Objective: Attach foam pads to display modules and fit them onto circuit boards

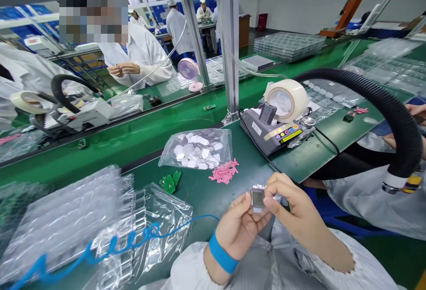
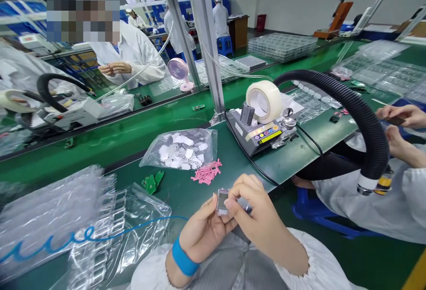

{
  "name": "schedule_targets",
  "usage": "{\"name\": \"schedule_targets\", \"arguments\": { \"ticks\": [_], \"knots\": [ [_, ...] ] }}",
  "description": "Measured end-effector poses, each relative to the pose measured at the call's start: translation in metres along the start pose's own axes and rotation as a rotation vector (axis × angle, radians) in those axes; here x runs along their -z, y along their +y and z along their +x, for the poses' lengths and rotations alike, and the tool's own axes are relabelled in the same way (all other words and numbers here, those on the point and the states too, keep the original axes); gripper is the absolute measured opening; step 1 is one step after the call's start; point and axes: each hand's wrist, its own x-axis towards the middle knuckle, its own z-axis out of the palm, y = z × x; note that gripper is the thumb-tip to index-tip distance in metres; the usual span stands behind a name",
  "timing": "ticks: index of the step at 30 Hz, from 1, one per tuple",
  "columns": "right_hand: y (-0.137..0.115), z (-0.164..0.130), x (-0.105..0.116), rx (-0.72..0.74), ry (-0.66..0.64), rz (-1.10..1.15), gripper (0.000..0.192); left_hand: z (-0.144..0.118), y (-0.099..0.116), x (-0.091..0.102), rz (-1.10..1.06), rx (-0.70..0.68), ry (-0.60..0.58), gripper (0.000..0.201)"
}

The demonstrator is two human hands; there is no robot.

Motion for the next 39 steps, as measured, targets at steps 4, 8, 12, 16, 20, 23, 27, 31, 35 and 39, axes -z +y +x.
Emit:
{"name": "schedule_targets", "arguments": {
  "ticks": [4, 8, 12, 16, 20, 23, 27, 31, 35, 39],
  "knots": [
    [0.004, 0.003, -0.008, -0.008, 0.025, -0.028, 0.024, -0.002, 0.000, 0.004, -0.018, -0.010, 0.006, 0.017],
    [0.004, 0.003, -0.013, -0.035, 0.054, -0.015, 0.026, -0.004, 0.001, 0.004, -0.040, -0.032, 0.008, 0.016],
    [0.006, 0.003, -0.021, 0.007, 0.133, -0.165, 0.024, -0.004, 0.003, 0.003, -0.043, -0.032, 0.016, 0.018],
    [0.013, 0.003, -0.033, 0.158, 0.423, -0.512, 0.017, -0.005, 0.003, 0.006, 0.001, -0.112, 0.056, 0.018],
    [0.022, 0.004, -0.040, 0.282, 0.164, -0.420, 0.025, -0.014, 0.006, 0.015, 0.161, -0.214, 0.056, 0.025],
    [0.025, 0.014, -0.045, 0.319, -0.176, -0.347, 0.029, -0.031, 0.020, 0.027, 0.271, -0.272, 0.078, 0.025],
    [0.021, 0.047, -0.068, 0.168, -0.350, -0.411, 0.032, -0.064, 0.054, 0.049, 0.326, -0.428, 0.205, 0.022],
    [0.004, 0.090, -0.124, 0.146, -0.431, -0.473, 0.016, -0.092, 0.080, 0.073, 0.231, -0.543, 0.344, 0.017],
    [-0.012, 0.117, -0.196, 0.075, -0.480, -0.548, 0.020, -0.106, 0.087, 0.088, 0.204, -0.593, 0.445, 0.023],
    [-0.016, 0.130, -0.246, 0.028, -0.501, -0.551, 0.031, -0.114, 0.086, 0.098, 0.334, -0.701, 0.552, 0.026]
  ]
}}
